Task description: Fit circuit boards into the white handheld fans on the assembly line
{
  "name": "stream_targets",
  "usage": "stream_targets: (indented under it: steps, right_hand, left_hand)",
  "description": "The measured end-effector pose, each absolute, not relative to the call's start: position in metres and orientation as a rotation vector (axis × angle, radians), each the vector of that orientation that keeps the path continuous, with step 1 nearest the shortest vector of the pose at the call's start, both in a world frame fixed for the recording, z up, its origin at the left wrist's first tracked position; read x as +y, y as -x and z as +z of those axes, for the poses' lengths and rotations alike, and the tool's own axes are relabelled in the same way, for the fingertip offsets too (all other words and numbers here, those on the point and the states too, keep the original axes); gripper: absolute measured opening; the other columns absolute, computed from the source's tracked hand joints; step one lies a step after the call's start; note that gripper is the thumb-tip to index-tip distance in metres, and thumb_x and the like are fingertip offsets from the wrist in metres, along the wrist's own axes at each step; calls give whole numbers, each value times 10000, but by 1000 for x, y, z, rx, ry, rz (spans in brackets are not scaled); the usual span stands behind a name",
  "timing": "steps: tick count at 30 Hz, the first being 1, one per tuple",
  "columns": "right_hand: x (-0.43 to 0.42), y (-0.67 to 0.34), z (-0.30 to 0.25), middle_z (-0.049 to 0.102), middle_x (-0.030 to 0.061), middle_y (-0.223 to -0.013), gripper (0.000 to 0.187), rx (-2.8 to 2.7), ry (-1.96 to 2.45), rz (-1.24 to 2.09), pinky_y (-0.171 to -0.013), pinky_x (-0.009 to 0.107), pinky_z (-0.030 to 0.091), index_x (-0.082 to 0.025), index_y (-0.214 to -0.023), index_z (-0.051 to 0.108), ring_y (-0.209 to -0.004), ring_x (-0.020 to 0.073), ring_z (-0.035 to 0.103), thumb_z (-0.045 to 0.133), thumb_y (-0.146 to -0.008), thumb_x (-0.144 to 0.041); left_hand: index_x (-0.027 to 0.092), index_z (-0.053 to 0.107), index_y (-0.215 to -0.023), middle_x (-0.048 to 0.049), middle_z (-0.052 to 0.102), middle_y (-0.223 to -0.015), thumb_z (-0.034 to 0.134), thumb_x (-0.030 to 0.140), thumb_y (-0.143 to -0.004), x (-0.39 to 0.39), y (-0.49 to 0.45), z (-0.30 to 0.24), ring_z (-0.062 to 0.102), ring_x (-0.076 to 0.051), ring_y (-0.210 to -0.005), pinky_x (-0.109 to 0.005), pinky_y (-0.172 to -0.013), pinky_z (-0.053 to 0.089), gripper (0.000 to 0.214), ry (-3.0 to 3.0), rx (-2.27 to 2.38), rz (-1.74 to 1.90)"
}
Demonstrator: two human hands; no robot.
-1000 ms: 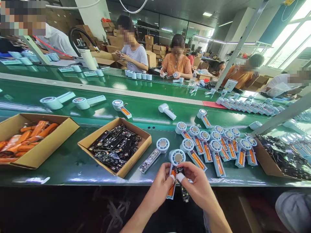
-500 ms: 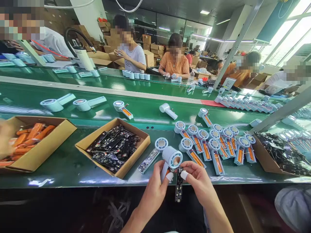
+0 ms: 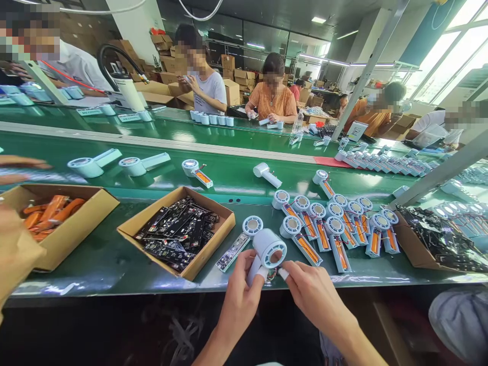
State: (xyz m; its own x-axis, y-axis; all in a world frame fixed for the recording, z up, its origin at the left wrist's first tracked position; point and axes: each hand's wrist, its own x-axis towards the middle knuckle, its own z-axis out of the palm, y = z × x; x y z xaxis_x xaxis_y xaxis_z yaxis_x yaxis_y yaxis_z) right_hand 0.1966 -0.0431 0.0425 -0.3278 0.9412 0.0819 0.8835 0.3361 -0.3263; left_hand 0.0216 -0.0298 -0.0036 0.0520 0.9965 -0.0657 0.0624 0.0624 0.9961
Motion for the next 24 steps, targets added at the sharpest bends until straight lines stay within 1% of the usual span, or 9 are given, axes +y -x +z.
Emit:
stream_targets:
  steps: [3,6,9,12,14,16,20,22,24]
  right_hand:
    - [-43,-199,61,708,42,-776,118,-2655,1496,418,-553,263,323,-194,-902,638,-618,181,631,543,-956,-240]
    - [-44,-197,61,710,36,-769,126,-2593,1295,705,-583,248,362,-201,-854,631,-642,173,625,573,-934,-280]
    - [-45,-192,44,637,-8,-603,312,-2234,1205,1135,-558,218,366,-200,-695,553,-530,120,558,492,-982,-307]
    - [-47,-184,22,510,-44,-472,489,-1791,1196,1443,-479,204,322,-206,-628,463,-406,82,429,414,-1019,-496]
    - [-48,-179,13,439,-56,-431,571,-1620,1195,1492,-455,208,289,-210,-600,430,-385,72,353,371,-1009,-604]
    - [-48,-174,8,401,-58,-418,612,-1531,1197,1477,-460,211,278,-210,-574,415,-403,71,324,373,-989,-659]
    - [-47,-167,7,355,-69,-408,640,-1356,1226,1448,-436,211,250,-217,-561,396,-399,67,286,408,-932,-738]
    - [-48,-164,9,349,-76,-403,634,-1311,1247,1434,-413,207,227,-221,-578,393,-383,61,266,425,-909,-761]
    - [-51,-161,10,344,-92,-420,595,-1260,1278,1393,-391,196,209,-219,-637,419,-378,58,248,458,-900,-751]
  left_hand:
    - [208,565,-1098,-25,671,-924,546,244,-820,-29,-22,-1,606,-186,-793,-259,-649,445,280,-1210,1212,1073]
    - [214,563,-1019,14,643,-802,545,234,-778,-29,-26,5,568,-158,-693,-249,-628,435,242,-1098,1108,1053]
    - [217,567,-944,24,632,-762,557,272,-771,-28,-29,9,559,-151,-663,-244,-613,440,181,-960,1018,1040]
    - [217,582,-936,10,652,-837,551,322,-823,-28,-27,6,589,-165,-751,-256,-680,467,157,-871,941,1037]
    - [215,587,-987,1,660,-891,526,356,-868,-29,-25,0,605,-175,-808,-269,-729,478,195,-828,874,1036]
    - [216,577,-1072,-16,673,-973,525,355,-885,-30,-23,-3,625,-189,-884,-287,-794,489,239,-807,813,1031]
    - [219,537,-1179,-66,669,-1156,618,289,-848,-34,-25,2,623,-231,-1087,-323,-944,479,348,-894,818,1018]
    - [217,534,-1176,-78,673,-1156,634,324,-852,-35,-27,6,630,-228,-1073,-324,-947,485,355,-945,892,1041]
    - [218,539,-1159,-65,689,-1085,610,368,-873,-36,-30,8,649,-194,-934,-300,-870,510,331,-977,977,1075]
